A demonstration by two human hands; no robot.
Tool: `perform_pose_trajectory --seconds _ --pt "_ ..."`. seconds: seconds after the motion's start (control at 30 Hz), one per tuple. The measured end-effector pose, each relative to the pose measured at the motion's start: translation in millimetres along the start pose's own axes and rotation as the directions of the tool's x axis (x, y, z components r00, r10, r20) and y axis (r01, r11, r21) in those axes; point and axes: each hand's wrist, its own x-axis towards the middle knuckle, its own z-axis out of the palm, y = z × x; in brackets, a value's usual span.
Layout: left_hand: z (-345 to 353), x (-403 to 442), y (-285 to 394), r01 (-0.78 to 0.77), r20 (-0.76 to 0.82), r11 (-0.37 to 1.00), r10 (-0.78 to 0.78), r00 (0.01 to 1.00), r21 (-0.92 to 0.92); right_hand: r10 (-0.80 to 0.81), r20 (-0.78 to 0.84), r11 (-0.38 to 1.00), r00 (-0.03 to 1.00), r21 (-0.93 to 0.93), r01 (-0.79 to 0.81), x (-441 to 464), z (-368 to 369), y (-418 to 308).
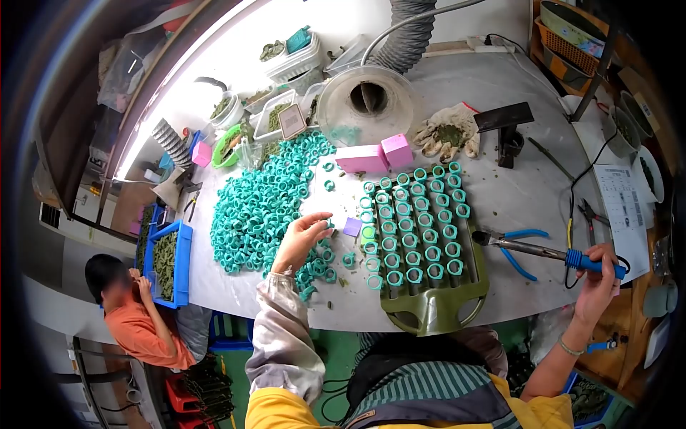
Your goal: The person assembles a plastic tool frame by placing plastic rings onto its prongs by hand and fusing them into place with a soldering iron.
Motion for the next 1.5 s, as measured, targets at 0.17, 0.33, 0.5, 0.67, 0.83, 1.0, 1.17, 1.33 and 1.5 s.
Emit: perform_pose_trajectory --seconds 0.17,0.33,0.5,0.67,0.83,1.0,1.17,1.33,1.5 --pt "11 -10 10 -0.105 0.001 0.916 0.113 0.994 0.386 -0.018 0.022 1.000 1.000 -0.021 0.019 1 -2 -1" --pt "111 -33 43 -0.412 0.248 0.816 0.336 0.909 0.405 -0.031 0.046 0.999 0.998 -0.017 0.032 -2 7 -8" --pt "207 -38 44 -0.649 0.459 0.684 0.484 0.745 0.332 -0.036 0.115 0.999 0.993 0.000 0.036 -2 11 -5" --pt "240 -17 21 -0.758 0.491 0.478 0.579 0.651 0.443 -0.016 0.140 0.999 0.990 0.045 0.010 -4 14 9" --pt "246 -13 22 -0.746 0.513 0.482 0.541 0.666 0.459 0.008 0.159 0.996 0.987 0.084 -0.021 -6 23 14" --pt "245 -10 22 -0.777 0.538 0.451 0.560 0.630 0.439 -0.068 0.166 0.998 0.984 0.015 0.066 0 5 3" --pt "211 -11 40 -0.727 0.477 0.594 0.555 0.681 0.345 -0.056 0.069 0.998 0.996 0.011 0.055 3 -8 6" --pt "49 3 22 -0.403 0.064 0.621 0.494 0.867 0.672 0.000 0.029 1.000 1.000 0.013 0.000 -1 -7 -1" --pt "-2 -33 8 -0.331 0.222 0.327 0.329 0.918 0.885 -0.006 0.046 1.000 0.999 0.002 0.006 -3 -7 -2"
